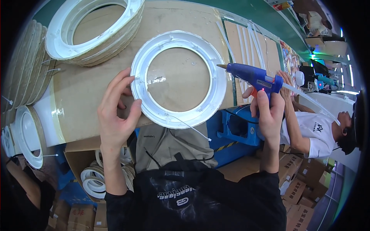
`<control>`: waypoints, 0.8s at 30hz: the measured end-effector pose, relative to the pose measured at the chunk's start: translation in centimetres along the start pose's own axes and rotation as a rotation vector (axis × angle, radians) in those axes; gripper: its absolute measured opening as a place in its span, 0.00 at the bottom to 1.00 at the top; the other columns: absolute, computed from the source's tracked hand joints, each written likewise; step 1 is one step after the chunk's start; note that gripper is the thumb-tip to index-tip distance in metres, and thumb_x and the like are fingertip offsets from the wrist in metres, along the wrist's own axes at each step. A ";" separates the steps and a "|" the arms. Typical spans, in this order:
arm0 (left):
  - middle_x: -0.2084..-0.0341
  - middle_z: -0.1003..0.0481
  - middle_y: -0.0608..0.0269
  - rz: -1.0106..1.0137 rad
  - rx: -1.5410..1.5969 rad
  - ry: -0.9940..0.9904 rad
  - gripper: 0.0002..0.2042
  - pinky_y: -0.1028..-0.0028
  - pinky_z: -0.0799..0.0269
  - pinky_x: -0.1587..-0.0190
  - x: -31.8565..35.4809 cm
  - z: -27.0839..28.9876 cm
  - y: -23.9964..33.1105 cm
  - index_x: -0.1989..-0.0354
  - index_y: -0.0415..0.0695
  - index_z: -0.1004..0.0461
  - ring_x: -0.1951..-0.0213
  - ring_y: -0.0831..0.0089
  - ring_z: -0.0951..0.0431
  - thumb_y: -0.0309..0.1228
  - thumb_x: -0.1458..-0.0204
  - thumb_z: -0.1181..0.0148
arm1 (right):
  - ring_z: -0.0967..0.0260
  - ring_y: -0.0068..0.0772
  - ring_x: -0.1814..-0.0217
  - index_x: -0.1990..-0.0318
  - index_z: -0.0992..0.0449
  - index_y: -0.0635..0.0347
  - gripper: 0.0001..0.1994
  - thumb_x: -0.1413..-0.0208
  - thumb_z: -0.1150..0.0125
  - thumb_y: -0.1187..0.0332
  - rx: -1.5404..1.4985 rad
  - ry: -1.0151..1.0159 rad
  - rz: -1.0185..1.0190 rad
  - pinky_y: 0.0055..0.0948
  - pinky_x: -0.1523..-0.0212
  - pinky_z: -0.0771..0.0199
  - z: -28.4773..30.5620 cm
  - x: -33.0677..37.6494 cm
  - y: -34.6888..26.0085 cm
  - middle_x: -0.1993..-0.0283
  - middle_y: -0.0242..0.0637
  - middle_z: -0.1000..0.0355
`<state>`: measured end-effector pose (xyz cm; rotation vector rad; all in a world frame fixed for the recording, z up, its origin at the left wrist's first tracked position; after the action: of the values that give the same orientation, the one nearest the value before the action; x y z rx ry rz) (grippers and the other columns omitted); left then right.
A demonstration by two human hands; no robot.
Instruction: Applying hot glue to circular plastic rings and assembling them into stacks on a production line.
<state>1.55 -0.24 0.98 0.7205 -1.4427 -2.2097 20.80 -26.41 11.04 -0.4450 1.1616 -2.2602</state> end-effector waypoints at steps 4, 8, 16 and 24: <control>0.43 0.26 0.58 -0.042 -0.081 0.018 0.25 0.80 0.34 0.71 -0.2 -0.4 0.4 0.45 0.40 0.27 0.58 0.76 0.22 0.21 0.56 0.39 | 0.40 0.13 0.80 0.51 0.29 0.71 0.16 0.31 0.54 0.63 -0.014 0.016 0.027 0.14 0.80 0.43 0.0 -0.9 0.1 0.64 0.41 0.24; 0.43 0.27 0.56 0.048 -0.025 0.006 0.28 0.82 0.37 0.69 0.1 -0.5 0.2 0.38 0.39 0.31 0.55 0.78 0.25 0.22 0.54 0.43 | 0.39 0.15 0.81 0.53 0.28 0.72 0.18 0.31 0.55 0.61 -0.153 -0.095 -0.003 0.15 0.79 0.41 -0.6 -1.9 1.2 0.64 0.40 0.23; 0.42 0.26 0.58 0.043 -0.006 0.016 0.29 0.81 0.35 0.71 0.0 -0.5 -0.1 0.38 0.40 0.31 0.54 0.75 0.23 0.22 0.54 0.44 | 0.39 0.15 0.81 0.60 0.27 0.70 0.17 0.31 0.55 0.62 -0.082 -0.133 0.003 0.17 0.80 0.41 -1.2 -4.4 2.4 0.70 0.38 0.25; 0.42 0.26 0.58 0.010 -0.004 0.034 0.27 0.79 0.33 0.72 -0.2 -0.6 -0.1 0.41 0.43 0.29 0.56 0.72 0.22 0.20 0.56 0.43 | 0.40 0.15 0.81 0.65 0.28 0.68 0.16 0.31 0.52 0.63 -0.008 -0.080 -0.012 0.19 0.80 0.42 -1.9 -5.4 2.4 0.75 0.33 0.29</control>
<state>2.07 -0.56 0.75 0.7439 -1.4216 -2.1817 24.86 -23.06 7.82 -0.5419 1.1311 -2.2281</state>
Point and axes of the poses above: each hand's wrist, its own x-axis away from the middle knuckle, its own z-axis out of the back of the hand, y = z × x, the point moved 3 cm from there along -x, towards the middle knuckle
